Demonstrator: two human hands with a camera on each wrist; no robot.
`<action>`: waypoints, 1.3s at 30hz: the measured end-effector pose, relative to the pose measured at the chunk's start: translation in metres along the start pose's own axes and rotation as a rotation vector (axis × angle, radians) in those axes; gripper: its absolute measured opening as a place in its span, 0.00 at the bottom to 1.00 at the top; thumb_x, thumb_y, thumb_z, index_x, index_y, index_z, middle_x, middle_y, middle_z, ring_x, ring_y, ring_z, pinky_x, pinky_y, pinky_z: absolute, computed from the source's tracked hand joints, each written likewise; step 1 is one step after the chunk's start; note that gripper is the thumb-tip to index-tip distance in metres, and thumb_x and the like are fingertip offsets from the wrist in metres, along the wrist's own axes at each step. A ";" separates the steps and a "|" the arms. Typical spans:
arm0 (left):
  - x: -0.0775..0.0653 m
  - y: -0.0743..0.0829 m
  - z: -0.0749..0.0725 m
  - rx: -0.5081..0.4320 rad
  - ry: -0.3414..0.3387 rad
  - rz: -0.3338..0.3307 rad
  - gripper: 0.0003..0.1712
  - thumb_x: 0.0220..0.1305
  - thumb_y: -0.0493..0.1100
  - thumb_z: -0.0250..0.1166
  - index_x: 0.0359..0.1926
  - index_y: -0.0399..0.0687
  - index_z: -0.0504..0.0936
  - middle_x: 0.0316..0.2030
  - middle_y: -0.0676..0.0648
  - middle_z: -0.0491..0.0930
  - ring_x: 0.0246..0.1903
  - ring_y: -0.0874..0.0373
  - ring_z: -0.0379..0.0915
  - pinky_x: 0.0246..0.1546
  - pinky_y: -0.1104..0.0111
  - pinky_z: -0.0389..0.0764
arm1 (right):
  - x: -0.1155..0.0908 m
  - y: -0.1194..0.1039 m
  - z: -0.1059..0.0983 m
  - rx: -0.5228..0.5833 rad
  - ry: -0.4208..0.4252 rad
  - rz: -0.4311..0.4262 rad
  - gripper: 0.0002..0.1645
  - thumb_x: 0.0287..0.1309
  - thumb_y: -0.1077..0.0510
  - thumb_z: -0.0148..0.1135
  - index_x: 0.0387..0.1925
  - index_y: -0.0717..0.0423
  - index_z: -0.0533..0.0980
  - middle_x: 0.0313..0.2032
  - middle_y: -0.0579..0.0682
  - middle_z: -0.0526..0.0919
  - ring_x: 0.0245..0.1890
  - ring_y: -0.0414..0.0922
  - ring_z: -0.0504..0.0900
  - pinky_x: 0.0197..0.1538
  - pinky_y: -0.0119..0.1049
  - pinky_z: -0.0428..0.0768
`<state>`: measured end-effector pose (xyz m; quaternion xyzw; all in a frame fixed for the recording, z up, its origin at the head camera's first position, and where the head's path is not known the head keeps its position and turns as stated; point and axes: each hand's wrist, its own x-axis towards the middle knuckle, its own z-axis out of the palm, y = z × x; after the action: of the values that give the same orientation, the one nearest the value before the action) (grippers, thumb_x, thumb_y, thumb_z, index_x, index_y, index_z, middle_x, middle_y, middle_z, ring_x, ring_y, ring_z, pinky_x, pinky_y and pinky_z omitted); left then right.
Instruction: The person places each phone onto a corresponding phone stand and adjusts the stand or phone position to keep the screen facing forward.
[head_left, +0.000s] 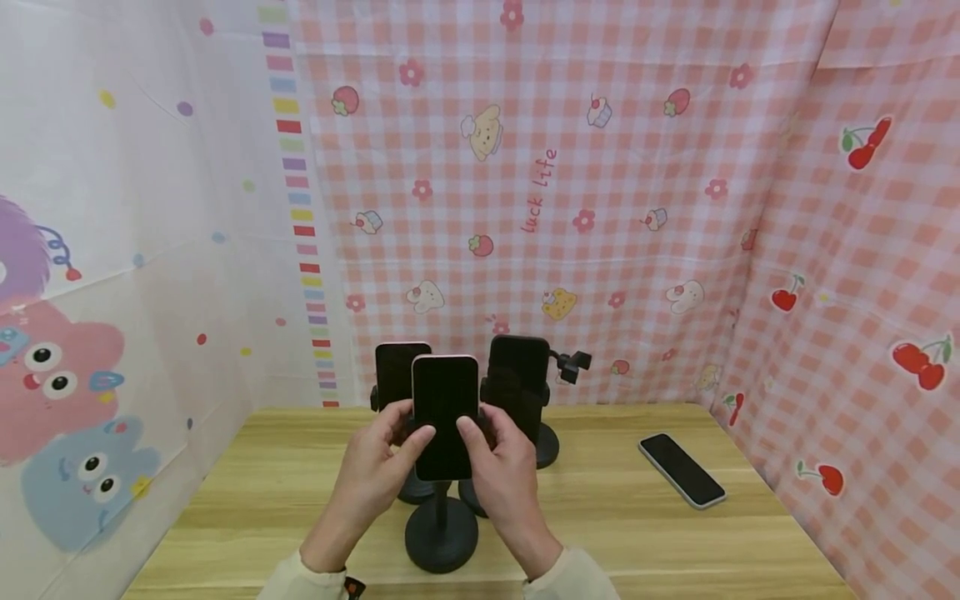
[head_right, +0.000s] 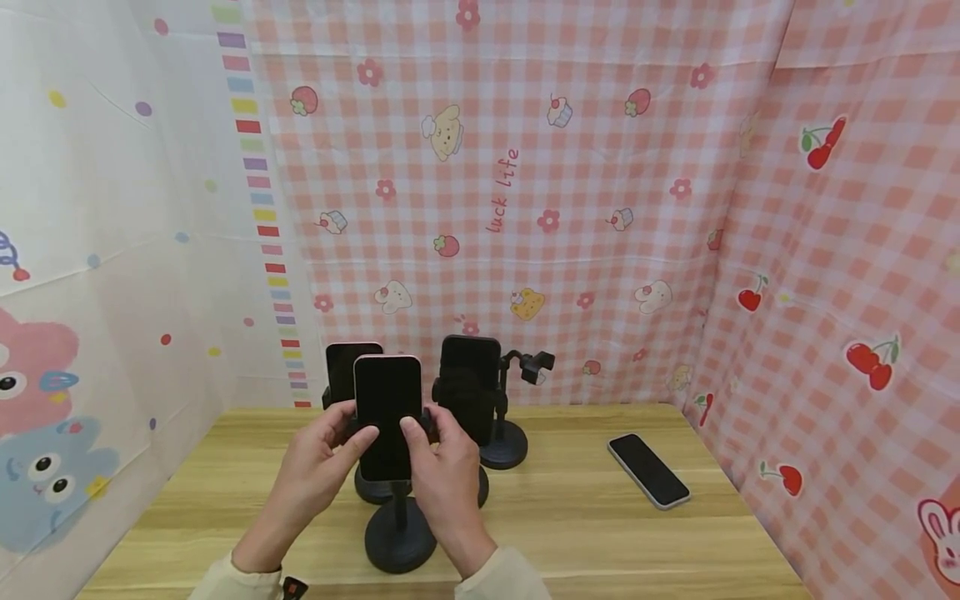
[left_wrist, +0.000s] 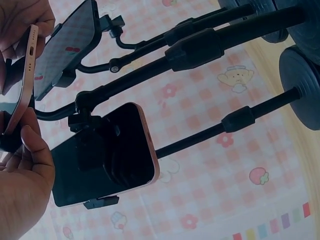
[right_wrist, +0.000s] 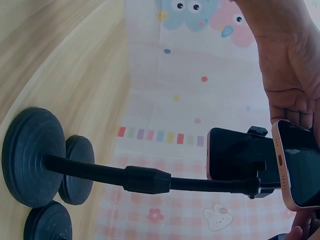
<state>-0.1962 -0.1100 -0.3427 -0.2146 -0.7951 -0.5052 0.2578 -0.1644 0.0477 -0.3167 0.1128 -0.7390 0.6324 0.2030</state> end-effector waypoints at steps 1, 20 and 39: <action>0.000 0.000 0.000 0.002 0.001 -0.001 0.17 0.57 0.48 0.64 0.46 0.49 0.76 0.28 0.56 0.80 0.26 0.64 0.74 0.22 0.70 0.75 | 0.000 0.000 0.000 -0.010 0.005 -0.004 0.16 0.57 0.57 0.59 0.46 0.58 0.75 0.36 0.51 0.81 0.32 0.47 0.80 0.36 0.32 0.77; 0.001 0.000 0.001 0.072 0.022 -0.021 0.17 0.57 0.49 0.63 0.46 0.50 0.77 0.26 0.58 0.78 0.25 0.65 0.72 0.22 0.70 0.73 | 0.006 0.009 -0.001 -0.032 -0.014 -0.020 0.16 0.58 0.53 0.59 0.46 0.56 0.75 0.35 0.50 0.81 0.33 0.45 0.80 0.36 0.33 0.77; 0.001 -0.001 0.000 0.088 0.040 0.000 0.17 0.57 0.50 0.63 0.45 0.48 0.78 0.26 0.58 0.79 0.24 0.66 0.72 0.25 0.71 0.73 | 0.013 0.036 0.002 -0.085 0.001 -0.028 0.21 0.54 0.40 0.57 0.46 0.45 0.76 0.33 0.40 0.81 0.32 0.36 0.78 0.38 0.36 0.75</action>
<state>-0.1972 -0.1099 -0.3428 -0.1931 -0.8112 -0.4740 0.2829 -0.1918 0.0534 -0.3435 0.1140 -0.7634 0.5978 0.2167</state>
